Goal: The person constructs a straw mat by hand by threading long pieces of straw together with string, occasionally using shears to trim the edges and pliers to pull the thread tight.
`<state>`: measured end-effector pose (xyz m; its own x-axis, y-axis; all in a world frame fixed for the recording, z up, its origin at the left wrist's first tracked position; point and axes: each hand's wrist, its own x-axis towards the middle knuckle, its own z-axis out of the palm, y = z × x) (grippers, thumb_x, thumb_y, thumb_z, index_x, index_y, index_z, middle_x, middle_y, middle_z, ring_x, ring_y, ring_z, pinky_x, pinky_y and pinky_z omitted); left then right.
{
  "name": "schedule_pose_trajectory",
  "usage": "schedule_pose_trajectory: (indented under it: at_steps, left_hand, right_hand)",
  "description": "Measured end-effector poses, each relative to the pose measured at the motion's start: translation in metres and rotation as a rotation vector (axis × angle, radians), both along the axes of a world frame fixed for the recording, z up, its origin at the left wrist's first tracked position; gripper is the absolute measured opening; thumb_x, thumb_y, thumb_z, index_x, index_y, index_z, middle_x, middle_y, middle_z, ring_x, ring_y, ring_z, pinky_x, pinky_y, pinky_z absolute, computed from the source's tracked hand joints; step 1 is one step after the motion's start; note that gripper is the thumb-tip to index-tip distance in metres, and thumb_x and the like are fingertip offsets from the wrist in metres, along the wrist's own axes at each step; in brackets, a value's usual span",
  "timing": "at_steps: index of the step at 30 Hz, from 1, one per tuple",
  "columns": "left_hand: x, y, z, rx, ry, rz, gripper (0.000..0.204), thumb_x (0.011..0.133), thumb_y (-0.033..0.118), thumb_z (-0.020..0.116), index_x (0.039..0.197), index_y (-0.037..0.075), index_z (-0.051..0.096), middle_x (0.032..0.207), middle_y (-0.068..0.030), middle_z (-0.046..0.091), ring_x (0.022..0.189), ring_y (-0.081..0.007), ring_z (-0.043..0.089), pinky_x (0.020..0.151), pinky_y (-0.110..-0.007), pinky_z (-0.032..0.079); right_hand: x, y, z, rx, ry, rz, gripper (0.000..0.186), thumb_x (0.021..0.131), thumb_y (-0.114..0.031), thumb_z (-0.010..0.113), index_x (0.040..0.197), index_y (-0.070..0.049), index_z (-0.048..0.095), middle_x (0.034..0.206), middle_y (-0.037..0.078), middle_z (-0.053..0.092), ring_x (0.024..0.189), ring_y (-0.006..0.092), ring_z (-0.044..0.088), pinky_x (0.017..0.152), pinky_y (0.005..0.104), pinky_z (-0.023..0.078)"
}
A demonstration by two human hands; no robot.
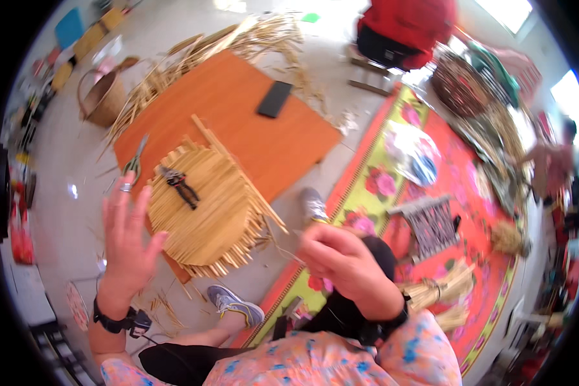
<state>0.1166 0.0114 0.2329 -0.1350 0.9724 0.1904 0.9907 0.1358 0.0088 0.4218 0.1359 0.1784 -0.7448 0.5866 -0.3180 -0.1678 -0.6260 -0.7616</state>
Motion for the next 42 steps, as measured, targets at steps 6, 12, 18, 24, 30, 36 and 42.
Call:
schedule_pose_trajectory:
  at_steps: [6,12,18,24,30,36,42]
  left_hand:
    - [0.032,0.02,0.044,0.207,-0.105,0.0,0.059,0.082,0.01,0.062,0.136,0.003,0.042,0.146,-0.0177,0.034,0.134,-0.0337,0.033,0.109,-0.04,0.027]
    - [-0.001,0.139,-0.045,0.262,-0.109,-0.143,0.051,0.087,0.022,0.062,0.13,0.0,0.045,0.127,-0.0209,0.047,0.122,-0.0359,0.043,0.104,-0.04,0.034]
    - [-0.018,0.276,-0.209,-0.208,-0.519,0.216,0.072,0.08,0.041,0.067,0.134,0.001,0.041,0.134,-0.0286,0.04,0.125,-0.042,0.041,0.104,-0.044,0.037]
    - [-0.004,0.378,-0.281,-0.076,-0.378,0.278,0.081,0.078,0.042,0.071,0.14,0.007,0.033,0.141,-0.0245,0.033,0.131,-0.0385,0.034,0.104,-0.046,0.035]
    - [-0.002,0.403,-0.303,-0.052,-0.318,0.335,0.089,0.076,0.039,0.073,0.145,0.01,0.024,0.129,-0.0233,0.044,0.12,-0.0368,0.043,0.097,-0.049,0.038]
    - [0.011,0.36,-0.277,0.016,-0.916,0.546,0.097,0.075,0.027,0.073,0.15,0.017,0.01,0.102,-0.017,0.059,0.091,-0.0292,0.059,0.076,-0.047,0.047]
    - [0.01,0.198,-0.226,0.148,-2.236,0.648,0.1,0.076,0.009,0.072,0.15,0.019,0.006,0.098,-0.0113,0.06,0.089,-0.0205,0.058,0.076,-0.036,0.048]
  right_hand:
    - [0.049,-0.015,0.034,-0.078,0.375,0.19,0.009,0.097,-0.014,0.053,0.097,-0.005,0.052,0.073,-0.006,0.042,0.056,0.0035,0.032,0.049,0.0205,0.026]
    - [0.058,-0.015,0.01,-0.165,0.489,0.211,0.011,0.098,-0.016,0.05,0.096,-0.005,0.053,0.069,-0.005,0.041,0.054,0.0045,0.031,0.048,0.0214,0.024]
    - [0.059,0.001,0.003,-0.321,0.289,0.161,0.017,0.096,-0.02,0.053,0.094,-0.004,0.051,0.072,-0.003,0.044,0.059,0.0071,0.036,0.053,0.0222,0.028]
    - [0.066,0.04,-0.005,-0.298,0.418,0.126,0.014,0.095,-0.014,0.05,0.09,-0.002,0.045,0.062,0.0,0.04,0.053,0.0104,0.033,0.054,0.0297,0.028]
    - [0.05,0.067,-0.004,-0.346,0.054,-0.256,0.018,0.094,-0.021,0.055,0.088,-0.007,0.046,0.059,-0.004,0.036,0.049,0.0058,0.031,0.047,0.0216,0.024]
    - [0.063,0.055,-0.011,-0.328,0.227,-0.288,0.018,0.095,-0.019,0.053,0.095,-0.006,0.041,0.063,-0.003,0.037,0.053,0.0075,0.034,0.055,0.0257,0.031]
    - [0.055,0.04,-0.017,-0.346,0.387,-0.144,0.011,0.099,-0.017,0.042,0.097,-0.008,0.036,0.066,-0.003,0.035,0.056,0.0078,0.034,0.059,0.0276,0.032]
